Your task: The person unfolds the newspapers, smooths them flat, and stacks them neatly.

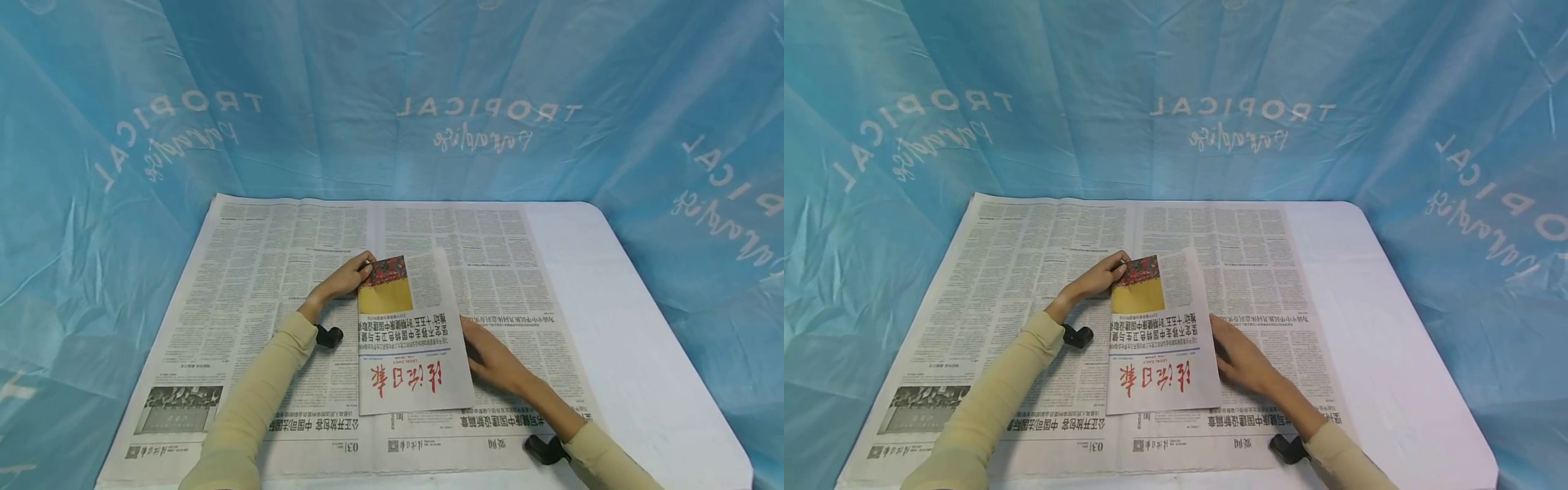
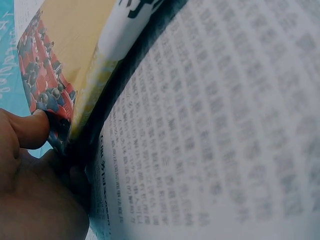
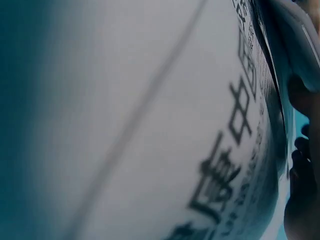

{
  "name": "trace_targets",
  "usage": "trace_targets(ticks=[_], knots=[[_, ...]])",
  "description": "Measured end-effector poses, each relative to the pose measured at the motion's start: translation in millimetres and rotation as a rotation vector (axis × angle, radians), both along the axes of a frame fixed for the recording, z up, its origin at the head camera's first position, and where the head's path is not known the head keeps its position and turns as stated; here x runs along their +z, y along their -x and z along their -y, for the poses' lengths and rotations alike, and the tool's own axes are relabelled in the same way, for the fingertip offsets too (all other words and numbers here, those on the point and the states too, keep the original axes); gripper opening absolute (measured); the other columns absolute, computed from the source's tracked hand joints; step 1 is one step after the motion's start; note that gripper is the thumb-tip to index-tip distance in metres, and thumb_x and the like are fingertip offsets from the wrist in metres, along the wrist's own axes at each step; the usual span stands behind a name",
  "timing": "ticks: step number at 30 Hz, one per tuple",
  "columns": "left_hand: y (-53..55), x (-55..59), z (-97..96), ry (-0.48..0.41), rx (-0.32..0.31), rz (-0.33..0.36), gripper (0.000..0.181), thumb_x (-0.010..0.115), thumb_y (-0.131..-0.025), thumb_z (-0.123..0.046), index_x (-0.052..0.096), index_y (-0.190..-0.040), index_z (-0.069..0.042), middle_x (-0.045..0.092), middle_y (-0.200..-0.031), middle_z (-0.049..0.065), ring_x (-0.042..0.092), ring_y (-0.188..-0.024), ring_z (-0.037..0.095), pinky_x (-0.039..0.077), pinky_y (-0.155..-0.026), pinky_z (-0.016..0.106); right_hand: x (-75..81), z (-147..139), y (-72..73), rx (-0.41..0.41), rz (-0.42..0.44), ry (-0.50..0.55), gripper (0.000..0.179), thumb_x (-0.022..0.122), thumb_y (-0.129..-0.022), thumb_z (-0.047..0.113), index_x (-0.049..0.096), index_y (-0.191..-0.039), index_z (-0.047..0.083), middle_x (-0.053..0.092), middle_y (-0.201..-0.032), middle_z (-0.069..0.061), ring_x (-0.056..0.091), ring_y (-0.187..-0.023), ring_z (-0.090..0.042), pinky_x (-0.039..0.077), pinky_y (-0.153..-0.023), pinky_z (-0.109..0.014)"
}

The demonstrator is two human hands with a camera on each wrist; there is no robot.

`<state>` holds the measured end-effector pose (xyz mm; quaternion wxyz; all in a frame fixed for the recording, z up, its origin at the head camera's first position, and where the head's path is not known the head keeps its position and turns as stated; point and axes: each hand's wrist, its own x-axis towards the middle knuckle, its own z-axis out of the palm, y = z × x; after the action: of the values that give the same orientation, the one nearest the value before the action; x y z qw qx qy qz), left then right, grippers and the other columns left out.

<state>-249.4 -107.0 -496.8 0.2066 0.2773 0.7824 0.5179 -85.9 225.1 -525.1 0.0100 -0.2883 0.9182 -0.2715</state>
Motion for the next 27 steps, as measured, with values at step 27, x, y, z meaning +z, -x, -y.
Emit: trace_targets(ticks=[27], knots=[[-3.3,6.7,8.2,-0.021,0.059,0.006,0.018,0.038,-0.106,-0.011,0.051,-0.108,0.002,0.052,-0.089,0.015,0.048,-0.074,0.026,0.039,-0.072,0.036,0.7,0,-4.4,0.179,-0.201,-0.226,0.07,0.054,-0.098,0.041,0.031,-0.152,0.002,0.033,-0.155,-0.019,0.032,-0.142,-0.039,0.026,-0.115,-0.048]])
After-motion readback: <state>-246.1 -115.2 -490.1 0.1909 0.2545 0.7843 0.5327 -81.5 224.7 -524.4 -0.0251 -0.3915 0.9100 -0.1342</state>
